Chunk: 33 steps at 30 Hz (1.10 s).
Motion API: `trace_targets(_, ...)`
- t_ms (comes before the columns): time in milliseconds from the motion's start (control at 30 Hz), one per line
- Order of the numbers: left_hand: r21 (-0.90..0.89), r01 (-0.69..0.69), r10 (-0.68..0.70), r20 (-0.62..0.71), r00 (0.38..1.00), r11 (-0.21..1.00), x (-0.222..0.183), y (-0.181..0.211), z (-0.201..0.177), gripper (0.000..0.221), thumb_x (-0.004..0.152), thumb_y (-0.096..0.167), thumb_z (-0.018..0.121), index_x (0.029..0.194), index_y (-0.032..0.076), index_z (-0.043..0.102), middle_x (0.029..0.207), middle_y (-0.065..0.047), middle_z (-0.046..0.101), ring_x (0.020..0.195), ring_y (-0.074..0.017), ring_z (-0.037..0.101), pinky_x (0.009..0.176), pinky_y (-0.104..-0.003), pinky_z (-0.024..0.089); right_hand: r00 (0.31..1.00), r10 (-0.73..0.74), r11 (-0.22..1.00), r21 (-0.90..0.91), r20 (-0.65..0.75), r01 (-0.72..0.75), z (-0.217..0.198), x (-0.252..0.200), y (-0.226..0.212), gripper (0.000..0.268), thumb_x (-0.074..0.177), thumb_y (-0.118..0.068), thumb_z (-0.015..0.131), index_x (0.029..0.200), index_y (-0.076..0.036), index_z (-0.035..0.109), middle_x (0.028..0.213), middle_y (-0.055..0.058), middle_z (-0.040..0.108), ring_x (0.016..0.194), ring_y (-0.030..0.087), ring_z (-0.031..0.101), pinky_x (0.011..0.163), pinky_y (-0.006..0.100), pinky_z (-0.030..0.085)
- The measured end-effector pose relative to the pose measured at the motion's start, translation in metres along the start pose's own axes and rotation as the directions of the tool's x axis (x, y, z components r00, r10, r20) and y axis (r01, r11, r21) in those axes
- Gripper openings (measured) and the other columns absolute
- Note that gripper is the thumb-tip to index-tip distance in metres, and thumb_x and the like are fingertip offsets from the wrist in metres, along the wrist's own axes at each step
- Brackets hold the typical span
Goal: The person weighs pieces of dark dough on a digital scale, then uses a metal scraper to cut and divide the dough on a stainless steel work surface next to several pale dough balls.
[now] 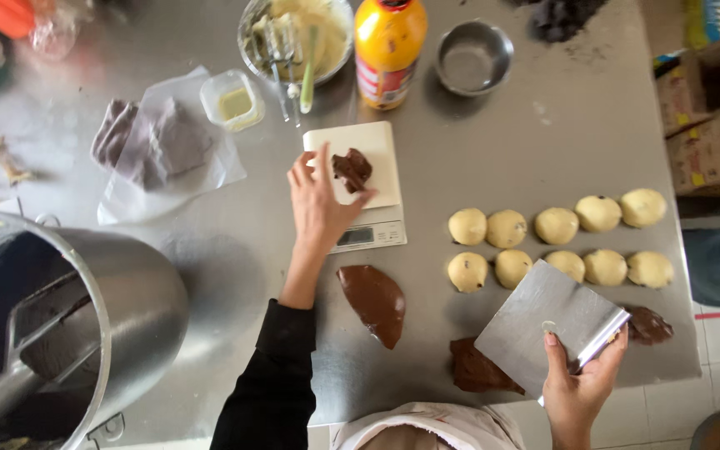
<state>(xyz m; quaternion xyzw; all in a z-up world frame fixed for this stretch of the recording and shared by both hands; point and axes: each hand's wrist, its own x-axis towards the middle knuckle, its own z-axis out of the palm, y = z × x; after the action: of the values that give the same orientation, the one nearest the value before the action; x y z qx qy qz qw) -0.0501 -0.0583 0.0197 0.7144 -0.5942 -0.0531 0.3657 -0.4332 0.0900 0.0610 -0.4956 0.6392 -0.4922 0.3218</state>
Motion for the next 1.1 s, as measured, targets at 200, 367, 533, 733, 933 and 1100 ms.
trace_targets(200,0.065,0.25,-0.256,0.125,0.959,0.966,-0.009,-0.023,0.008,0.046,0.097,0.035,0.078,0.126,0.007,0.055,0.113,-0.011,0.059,0.11,-0.0292,0.056,0.096,-0.043,0.049,0.997,-0.053,0.998,-0.024,-0.054,0.051,-0.017,-0.014,0.008,0.089,0.094,0.009,0.066,0.169,0.002,0.018,0.149,0.018,0.049,0.131,0.022,0.056,0.109,0.032,0.048)
trace_targets(367,0.004,0.003,-0.002,-0.045,0.999,1.0,-0.018,-0.031,0.012,0.054,0.085,-0.003,0.06,0.138,0.007,0.057,0.12,-0.016,0.06,0.115,-0.035,0.056,0.102,-0.045,0.046,1.0,-0.002,1.0,0.025,-0.03,0.003,-0.011,-0.016,0.008,0.087,0.094,0.006,0.067,0.167,0.002,0.019,0.144,0.017,0.053,0.124,0.021,0.059,0.102,0.031,0.051)
trace_targets(533,-0.123,-0.256,0.255,-0.029,0.967,0.959,0.01,-0.066,0.02,0.061,0.08,-0.009,0.054,0.139,0.005,0.059,0.137,-0.017,0.062,0.131,-0.0373,0.055,0.113,-0.049,0.038,0.999,-0.03,0.999,0.042,0.027,0.029,0.003,-0.008,-0.002,0.084,0.093,0.004,0.067,0.165,0.002,0.022,0.14,0.017,0.055,0.12,0.019,0.06,0.098,0.03,0.051)
trace_targets(733,-0.131,-0.104,0.105,0.001,0.994,0.986,-0.007,-0.06,0.013,0.031,0.083,0.009,0.075,0.114,0.01,0.071,0.108,-0.008,0.073,0.112,-0.0292,0.059,0.109,-0.047,0.035,0.935,-0.201,0.979,0.041,0.293,0.198,0.062,0.018,-0.032,0.061,0.096,-0.001,0.067,0.147,0.004,0.036,0.131,0.019,0.063,0.113,0.021,0.068,0.097,0.032,0.059)
trace_targets(933,-0.061,0.011,-0.016,-0.076,0.997,0.998,-0.027,-0.045,0.001,0.029,0.081,0.021,0.084,0.106,0.012,0.074,0.102,-0.004,0.071,0.106,-0.0272,0.059,0.106,-0.045,0.035,0.655,-0.392,0.777,-0.149,0.646,0.612,0.215,0.067,-0.087,0.083,0.096,-0.004,0.063,0.162,-0.008,0.014,0.124,0.032,0.063,0.097,0.043,0.07,0.075,0.046,0.059)
trace_targets(1100,-0.062,-0.058,0.045,-0.191,0.98,0.996,-0.023,-0.045,0.005,0.022,0.081,0.016,0.079,0.102,0.015,0.071,0.114,0.002,0.074,0.111,-0.022,0.062,0.107,-0.042,0.036,0.552,-0.223,0.596,-0.335,0.804,0.729,0.294,0.098,-0.095,0.097,0.087,-0.002,0.061,0.165,-0.015,0.006,0.074,0.022,0.07,0.063,0.042,0.067,0.059,0.052,0.054)
